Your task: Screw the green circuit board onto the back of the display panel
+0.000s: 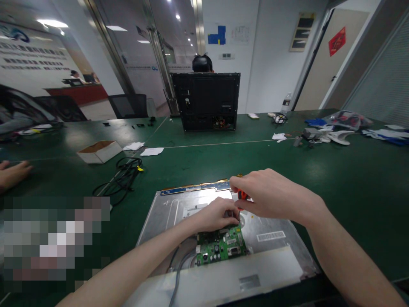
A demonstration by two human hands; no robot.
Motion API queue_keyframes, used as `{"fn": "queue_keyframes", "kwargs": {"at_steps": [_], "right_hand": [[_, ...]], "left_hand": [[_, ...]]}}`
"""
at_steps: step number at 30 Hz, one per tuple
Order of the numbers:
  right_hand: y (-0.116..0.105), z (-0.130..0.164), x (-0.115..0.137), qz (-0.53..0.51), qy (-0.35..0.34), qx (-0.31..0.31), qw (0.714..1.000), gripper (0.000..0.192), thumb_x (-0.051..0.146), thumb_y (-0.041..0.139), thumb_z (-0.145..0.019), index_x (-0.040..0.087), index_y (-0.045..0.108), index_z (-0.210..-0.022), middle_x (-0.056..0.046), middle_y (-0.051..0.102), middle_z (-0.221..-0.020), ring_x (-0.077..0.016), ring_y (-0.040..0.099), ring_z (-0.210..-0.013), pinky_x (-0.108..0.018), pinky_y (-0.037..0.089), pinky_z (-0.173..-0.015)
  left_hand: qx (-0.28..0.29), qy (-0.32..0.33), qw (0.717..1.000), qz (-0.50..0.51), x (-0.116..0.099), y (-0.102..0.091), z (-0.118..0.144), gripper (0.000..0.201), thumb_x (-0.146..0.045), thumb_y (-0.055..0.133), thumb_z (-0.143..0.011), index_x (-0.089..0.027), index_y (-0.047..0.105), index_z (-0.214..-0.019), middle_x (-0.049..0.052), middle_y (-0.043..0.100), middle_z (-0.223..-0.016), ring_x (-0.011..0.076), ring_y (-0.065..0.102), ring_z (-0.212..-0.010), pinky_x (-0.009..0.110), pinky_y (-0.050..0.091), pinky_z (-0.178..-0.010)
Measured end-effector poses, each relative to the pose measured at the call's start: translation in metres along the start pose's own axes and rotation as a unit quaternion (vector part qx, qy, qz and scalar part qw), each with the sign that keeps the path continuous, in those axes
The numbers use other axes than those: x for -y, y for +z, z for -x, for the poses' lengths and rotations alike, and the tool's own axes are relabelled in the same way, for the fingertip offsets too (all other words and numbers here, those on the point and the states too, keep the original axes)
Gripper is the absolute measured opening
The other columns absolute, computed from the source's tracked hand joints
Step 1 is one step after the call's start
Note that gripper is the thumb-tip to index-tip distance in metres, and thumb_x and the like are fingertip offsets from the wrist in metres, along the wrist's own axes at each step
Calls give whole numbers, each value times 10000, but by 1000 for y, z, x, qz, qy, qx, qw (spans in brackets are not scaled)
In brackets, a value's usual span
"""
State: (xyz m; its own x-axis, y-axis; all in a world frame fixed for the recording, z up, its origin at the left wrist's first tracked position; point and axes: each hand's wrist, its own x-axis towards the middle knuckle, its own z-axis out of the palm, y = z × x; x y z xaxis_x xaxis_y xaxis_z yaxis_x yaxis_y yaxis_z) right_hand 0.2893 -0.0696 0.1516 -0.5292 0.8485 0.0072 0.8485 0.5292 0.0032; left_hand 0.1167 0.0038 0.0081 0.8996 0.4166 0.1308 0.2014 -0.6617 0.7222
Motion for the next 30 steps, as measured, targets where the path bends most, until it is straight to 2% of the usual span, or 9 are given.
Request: {"fn": "queue_keyframes", "kwargs": {"at_steps": [8, 13, 18, 30], "right_hand": [[1, 1, 0, -6, 7, -13, 1000, 91, 288, 590, -897, 201, 581, -923, -29, 682, -780, -186, 614, -628, -276, 252, -505], [1, 2, 0, -17, -4, -8, 1000, 72, 255, 594, -873, 188, 571, -887, -41, 690, -842, -194, 633, -693, -279, 279, -518], [0, -1, 1, -6, 7, -9, 1000, 72, 262, 572, -882, 190, 582, -879, -36, 681, -775, -195, 620, -634, -279, 251, -493], [1, -1, -2, -7, 9, -18, 1000, 106, 301, 582, -906, 196, 583, -887, -30, 670, -754, -177, 587, -601, -272, 252, -497]], "left_hand": [[11, 3, 1000, 13, 1, 1, -1, 96, -53, 727, -781, -142, 696, -801, 11, 695, -775, 167, 642, -728, 222, 450, -676], [5, 11, 1000, 18, 2, 1, 0, 74, -79, 743, -789, -140, 707, -807, 17, 708, -805, 178, 655, -773, 225, 455, -700], [9, 7, 999, 31, -1, 0, 0, 91, -58, 725, -786, -146, 715, -802, 11, 706, -785, 167, 648, -748, 223, 456, -694], [2, -7, 999, 48, 0, -1, 1, 63, -96, 715, -784, -149, 712, -817, 16, 705, -799, 166, 636, -750, 230, 460, -711]]}}
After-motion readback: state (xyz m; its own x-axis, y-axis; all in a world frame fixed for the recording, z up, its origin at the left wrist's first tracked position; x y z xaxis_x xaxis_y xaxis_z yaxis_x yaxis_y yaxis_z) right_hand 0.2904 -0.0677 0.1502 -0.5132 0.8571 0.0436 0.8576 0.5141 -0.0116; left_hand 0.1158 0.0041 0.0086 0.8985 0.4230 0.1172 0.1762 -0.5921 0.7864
